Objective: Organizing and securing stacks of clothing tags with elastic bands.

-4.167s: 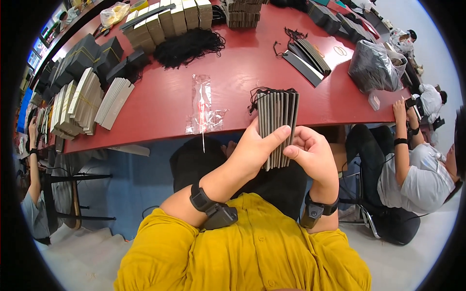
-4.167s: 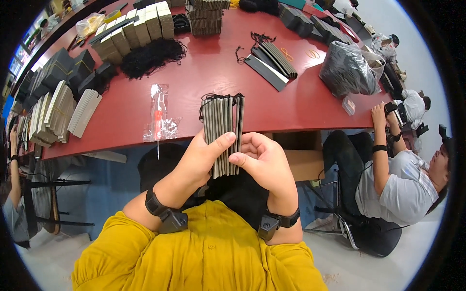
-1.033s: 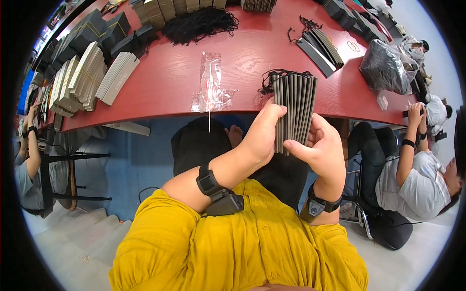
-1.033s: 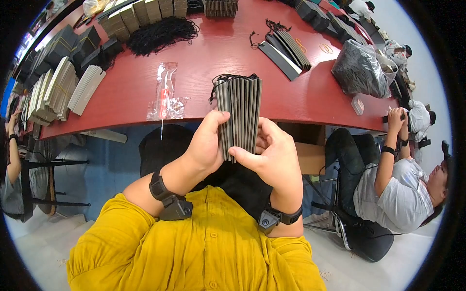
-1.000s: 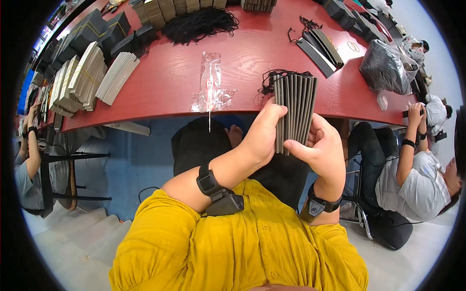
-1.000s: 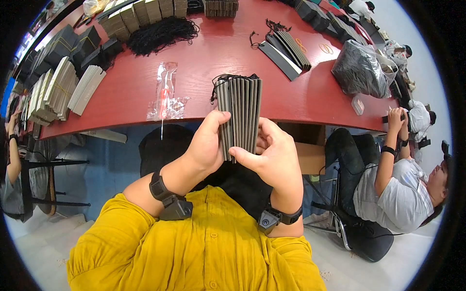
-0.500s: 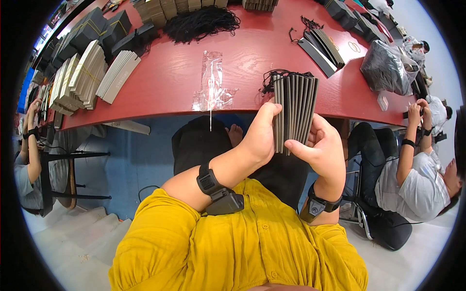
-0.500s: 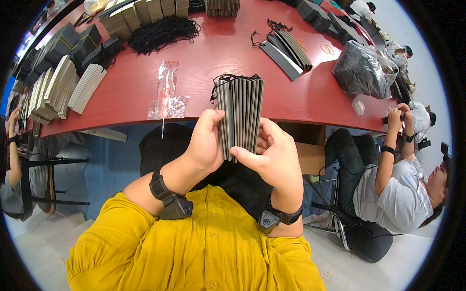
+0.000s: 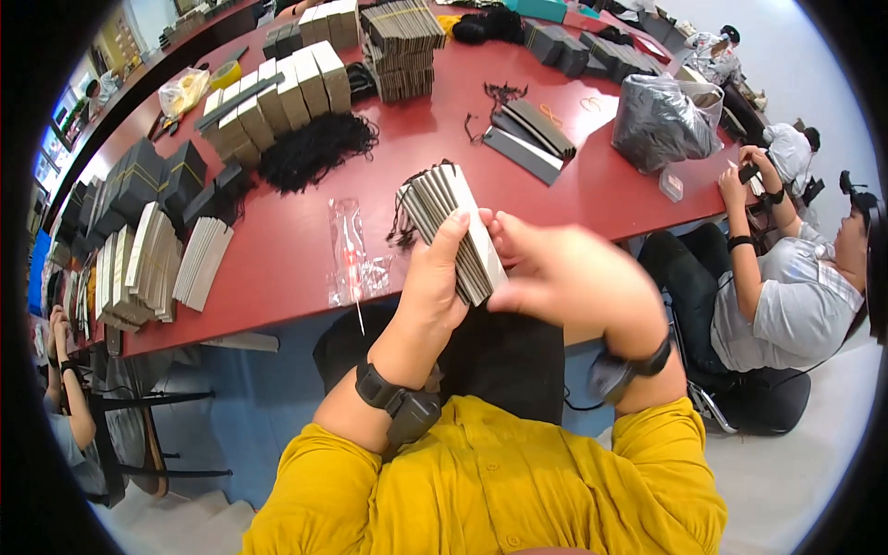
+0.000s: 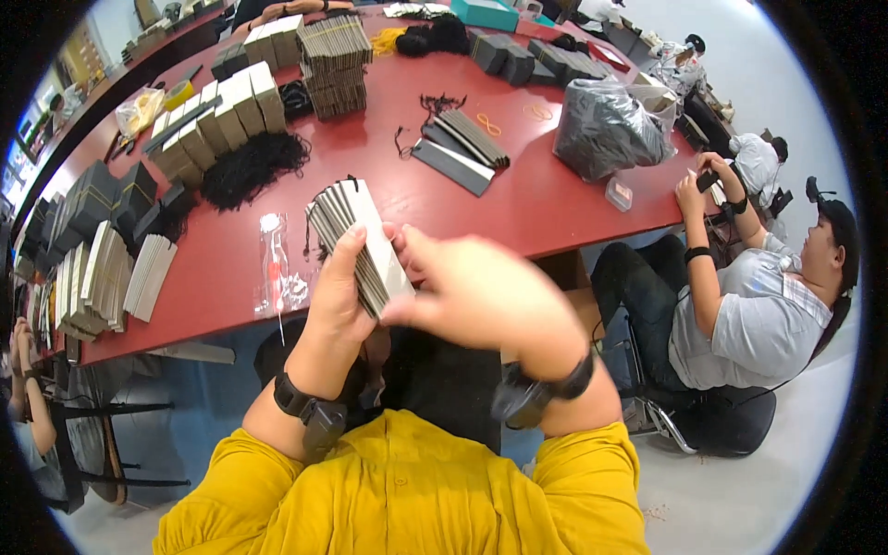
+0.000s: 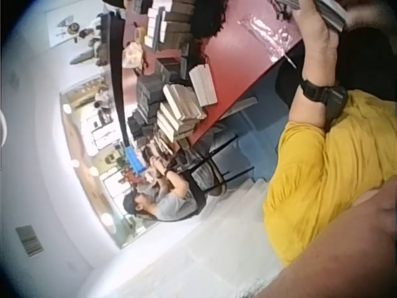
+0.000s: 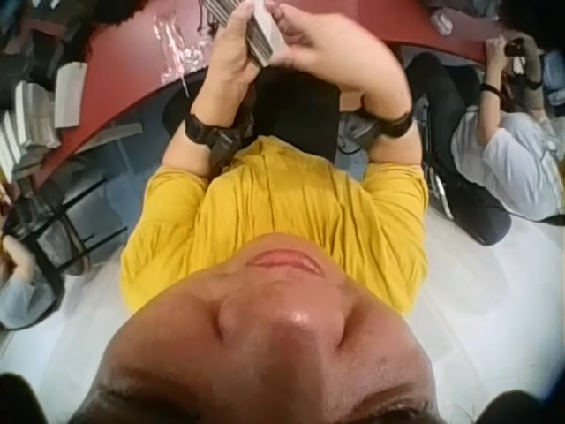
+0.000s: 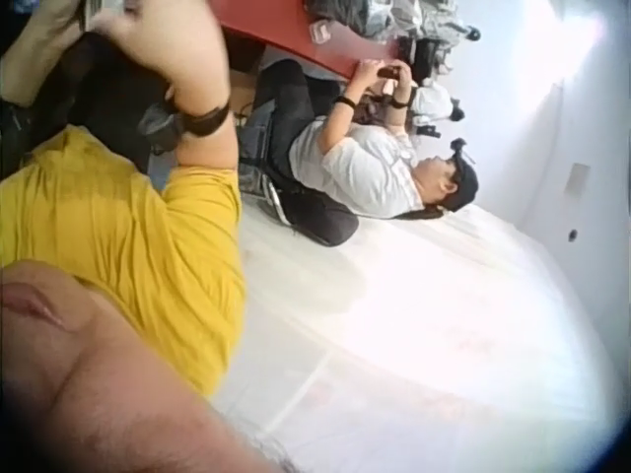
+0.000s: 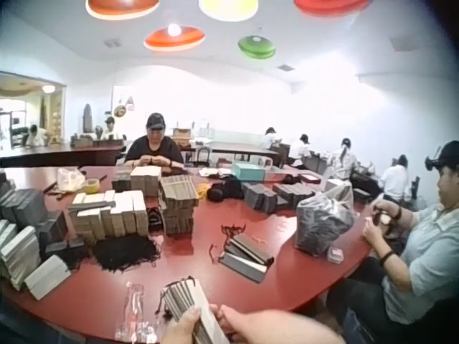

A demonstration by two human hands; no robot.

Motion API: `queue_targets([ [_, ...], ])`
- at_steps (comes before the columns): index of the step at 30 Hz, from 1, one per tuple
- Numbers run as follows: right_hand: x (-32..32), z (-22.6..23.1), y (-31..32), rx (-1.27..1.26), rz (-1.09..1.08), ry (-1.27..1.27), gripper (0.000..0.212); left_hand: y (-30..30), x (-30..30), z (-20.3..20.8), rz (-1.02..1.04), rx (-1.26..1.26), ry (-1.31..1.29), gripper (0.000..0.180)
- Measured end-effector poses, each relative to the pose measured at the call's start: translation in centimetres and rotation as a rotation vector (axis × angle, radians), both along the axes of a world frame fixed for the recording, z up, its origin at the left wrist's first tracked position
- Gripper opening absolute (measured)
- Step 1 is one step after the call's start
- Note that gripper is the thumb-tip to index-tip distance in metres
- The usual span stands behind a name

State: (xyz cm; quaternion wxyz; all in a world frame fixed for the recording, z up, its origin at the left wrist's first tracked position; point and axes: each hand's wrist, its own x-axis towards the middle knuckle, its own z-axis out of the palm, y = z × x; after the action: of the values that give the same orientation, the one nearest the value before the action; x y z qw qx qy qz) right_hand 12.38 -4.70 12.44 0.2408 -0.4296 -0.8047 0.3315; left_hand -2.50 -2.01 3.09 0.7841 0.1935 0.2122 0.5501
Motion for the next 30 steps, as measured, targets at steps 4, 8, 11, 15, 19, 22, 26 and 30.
queue_targets([
  [4,9.2,-1.7,12.8,0.127,-0.620,-0.322,0.038,1.4,1.9,0.1,0.010,-0.062,-0.182,0.034],
  [8,14.5,-6.0,19.7,-0.043,-0.727,-0.518,0.049,1.7,3.2,-0.6,-0.030,-0.102,-0.154,0.035],
  [11,14.7,-6.2,21.1,-0.227,-0.701,-0.424,0.048,1.9,2.9,-1.4,-0.061,-0.108,-0.124,0.036],
  [15,14.2,-5.4,21.7,-0.341,-0.688,-0.366,0.040,1.9,2.7,-1.6,-0.077,-0.080,-0.098,0.038],
  [19,15.3,-5.8,22.3,-0.390,-0.642,-0.336,0.044,1.9,2.8,-1.4,-0.113,-0.061,-0.145,0.033],
  [22,15.3,-5.5,22.4,-0.433,-0.638,-0.339,0.042,2.0,2.8,-1.6,-0.132,-0.053,-0.141,0.033],
  [26,15.4,-5.5,22.3,-0.448,-0.641,-0.304,0.041,1.8,3.0,-1.7,-0.116,-0.060,-0.137,0.033],
  [30,14.3,-4.5,21.6,-0.441,-0.655,-0.314,0.044,1.8,2.8,-2.1,-0.114,-0.057,-0.107,0.040],
])
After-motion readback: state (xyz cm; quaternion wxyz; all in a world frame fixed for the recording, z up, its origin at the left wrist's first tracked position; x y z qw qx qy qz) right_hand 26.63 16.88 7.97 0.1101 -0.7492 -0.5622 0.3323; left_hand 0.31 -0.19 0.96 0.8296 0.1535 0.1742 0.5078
